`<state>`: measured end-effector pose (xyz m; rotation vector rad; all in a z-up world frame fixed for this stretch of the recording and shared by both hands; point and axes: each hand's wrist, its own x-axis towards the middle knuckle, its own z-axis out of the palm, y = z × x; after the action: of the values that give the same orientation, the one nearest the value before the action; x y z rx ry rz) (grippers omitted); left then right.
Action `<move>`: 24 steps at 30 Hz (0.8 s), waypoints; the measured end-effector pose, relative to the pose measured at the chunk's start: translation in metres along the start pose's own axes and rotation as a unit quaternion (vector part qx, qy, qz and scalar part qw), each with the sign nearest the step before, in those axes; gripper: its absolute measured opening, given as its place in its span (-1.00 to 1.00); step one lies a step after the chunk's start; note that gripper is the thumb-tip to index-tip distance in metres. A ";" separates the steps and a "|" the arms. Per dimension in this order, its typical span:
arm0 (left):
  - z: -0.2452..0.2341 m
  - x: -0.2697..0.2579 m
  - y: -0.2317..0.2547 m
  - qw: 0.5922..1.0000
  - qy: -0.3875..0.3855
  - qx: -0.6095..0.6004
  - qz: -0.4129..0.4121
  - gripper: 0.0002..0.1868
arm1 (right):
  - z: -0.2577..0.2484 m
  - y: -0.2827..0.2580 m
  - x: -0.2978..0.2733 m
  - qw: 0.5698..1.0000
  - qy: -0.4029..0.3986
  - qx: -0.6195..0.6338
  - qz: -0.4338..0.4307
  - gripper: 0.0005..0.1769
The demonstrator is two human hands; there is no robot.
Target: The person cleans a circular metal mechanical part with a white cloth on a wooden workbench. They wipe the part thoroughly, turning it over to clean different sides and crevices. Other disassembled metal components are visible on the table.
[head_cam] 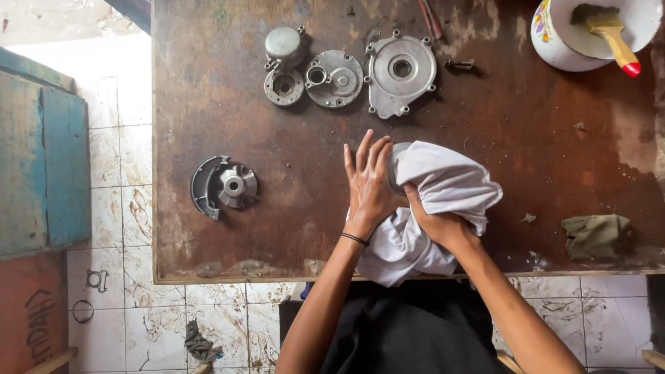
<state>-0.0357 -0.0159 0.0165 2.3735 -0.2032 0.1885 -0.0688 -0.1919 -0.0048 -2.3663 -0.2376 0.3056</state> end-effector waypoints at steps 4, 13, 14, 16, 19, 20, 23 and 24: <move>0.012 0.003 -0.020 0.998 0.032 0.051 0.036 0.07 | -0.002 -0.005 -0.003 0.993 0.079 -0.024 -0.086 -0.33; 0.014 0.002 -0.015 0.999 0.018 0.005 0.033 0.16 | 0.016 0.028 -0.015 0.985 0.005 -0.172 -0.016 -0.42; 0.019 0.004 -0.018 0.999 0.034 0.008 0.042 0.15 | 0.012 0.016 -0.020 0.974 0.047 -0.201 -0.088 -0.42; 0.022 0.001 -0.019 0.998 0.050 0.012 0.043 0.13 | 0.007 0.001 -0.025 0.957 0.079 -0.228 -0.160 -0.41; 0.018 0.000 -0.018 0.999 0.035 0.012 0.037 0.12 | 0.001 -0.009 -0.013 0.994 0.088 0.010 -0.060 -0.35; 0.019 0.004 -0.018 0.999 0.028 0.006 0.037 0.14 | -0.005 -0.012 -0.004 0.997 0.066 0.030 -0.001 -0.36; 0.014 -0.010 -0.014 1.000 0.012 0.011 0.027 0.15 | 0.000 -0.019 -0.022 0.997 0.050 -0.006 0.053 -0.38; 0.012 -0.009 -0.013 0.999 0.010 0.019 0.029 0.16 | 0.002 -0.020 -0.028 0.994 0.069 -0.067 0.041 -0.39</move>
<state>-0.0411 -0.0142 -0.0027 2.4041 -0.2600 0.2453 -0.0979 -0.1830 0.0115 -2.5217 -0.0968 0.1676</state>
